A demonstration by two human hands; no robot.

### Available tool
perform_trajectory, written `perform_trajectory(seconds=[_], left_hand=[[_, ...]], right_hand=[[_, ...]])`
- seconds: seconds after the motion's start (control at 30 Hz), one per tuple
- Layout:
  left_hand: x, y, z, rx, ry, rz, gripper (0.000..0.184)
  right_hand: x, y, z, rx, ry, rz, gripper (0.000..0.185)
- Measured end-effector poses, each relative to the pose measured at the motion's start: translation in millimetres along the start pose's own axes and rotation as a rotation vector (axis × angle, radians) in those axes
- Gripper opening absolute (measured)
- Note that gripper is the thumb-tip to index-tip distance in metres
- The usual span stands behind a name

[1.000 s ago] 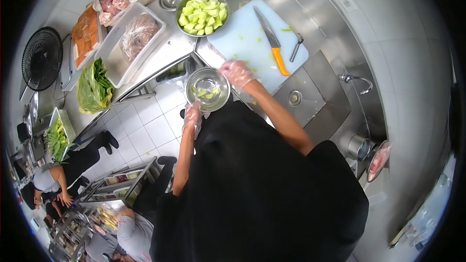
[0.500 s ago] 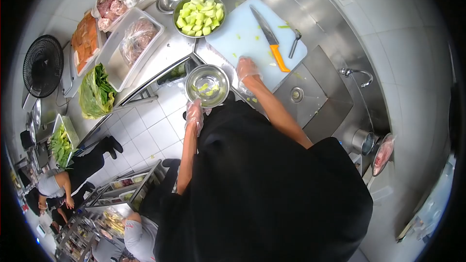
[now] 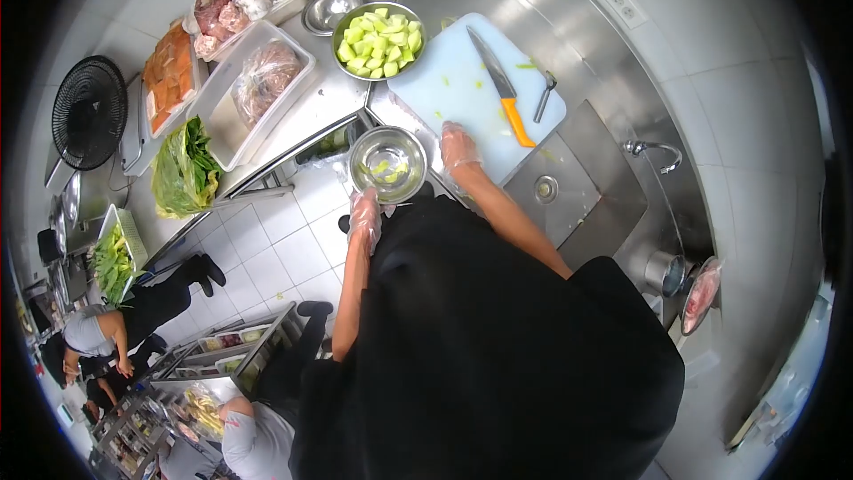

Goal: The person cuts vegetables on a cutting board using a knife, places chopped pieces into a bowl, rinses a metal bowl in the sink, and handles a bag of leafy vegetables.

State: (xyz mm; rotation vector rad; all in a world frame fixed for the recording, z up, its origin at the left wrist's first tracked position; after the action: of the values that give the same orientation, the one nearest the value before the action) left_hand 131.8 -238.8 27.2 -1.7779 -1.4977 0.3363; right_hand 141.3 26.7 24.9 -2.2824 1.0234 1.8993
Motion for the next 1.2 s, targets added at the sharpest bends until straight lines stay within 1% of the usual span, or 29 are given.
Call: perform_trajectory(seconds=[0.13, 0.17, 0.2, 0.27, 0.3, 0.4, 0.5, 0.6, 0.7, 0.8, 0.9, 1.0, 1.07, 1.13, 1.2], left_hand=[[-0.6, -3.9, -1.0, 0.019, 0.031, 0.032, 0.045], [2.6, -8.2, -2.3, 0.056, 0.051, 0.014, 0.043], [2.5, -6.2, -1.6, 0.051, 0.037, 0.004, 0.043], [-1.3, 1.1, -0.1, 0.027, 0.013, -0.011, 0.043], [-4.4, 9.2, 6.4, -0.017, 0.040, -0.031, 0.043], [-3.8, 6.6, 6.5, 0.035, -0.009, -0.006, 0.043], [2.2, -2.0, -0.4, 0.009, 0.012, -0.011, 0.043], [-2.5, 1.0, -2.5, 0.013, 0.020, -0.014, 0.044], [-4.9, 1.9, -2.8, 0.044, 0.015, -0.010, 0.044], [7.0, -9.8, -11.9, 0.092, 0.001, -0.057, 0.045], [5.4, -3.0, -6.8, 0.035, -0.003, 0.043, 0.037], [1.6, 1.4, -1.5, 0.026, 0.025, 0.044, 0.037], [4.7, -7.8, -12.0, 0.056, -0.026, 0.026, 0.037], [1.8, -2.7, -11.3, 0.063, -0.049, 0.024, 0.036], [-13.7, 17.8, 0.6, 0.052, -0.055, 0.028, 0.036]], right_hand=[[-5.2, -8.4, 0.8, -0.003, -0.180, -0.010, 0.018], [-23.0, -2.8, -10.0, -0.002, -0.230, -0.028, 0.018], [-33.5, -0.9, -17.9, 0.002, -0.277, -0.047, 0.018], [-24.7, -5.3, -10.7, 0.025, -0.133, -0.017, 0.020], [-20.0, -6.4, -9.0, 0.038, -0.065, 0.001, 0.021], [-11.9, -3.6, -6.3, 0.117, 0.157, -0.018, 0.019], [-18.3, -0.7, -7.0, 0.112, 0.088, 0.016, 0.018], [-18.6, 2.2, -9.8, 0.037, 0.038, 0.028, 0.018], [-15.1, 1.0, -13.0, 0.020, 0.164, -0.080, 0.018], [-38.9, 37.6, -19.9, -0.279, 0.227, 0.136, 0.019], [-43.3, 67.2, -31.1, -0.426, 0.443, 0.440, 0.023], [-28.8, 25.4, 34.7, -0.261, 0.209, 0.260, 0.028], [-29.4, 16.2, 56.9, -0.347, 0.011, -0.159, 0.030], [-23.2, 7.8, 56.1, -0.397, -0.094, -0.319, 0.028], [-22.1, 16.0, 47.1, -0.436, -0.101, -0.221, 0.021]])
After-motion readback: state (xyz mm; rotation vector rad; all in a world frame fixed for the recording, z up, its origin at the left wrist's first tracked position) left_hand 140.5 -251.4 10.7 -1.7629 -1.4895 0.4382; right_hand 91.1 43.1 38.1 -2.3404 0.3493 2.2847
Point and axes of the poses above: each hand's wrist, its own z-axis towards the middle knuckle, its own x-axis out of the palm, y = z × x, the point moved 5 cm from there along z, towards the middle knuckle, and after that the axes turned 9 degrees about y, right-handed, at the moved point
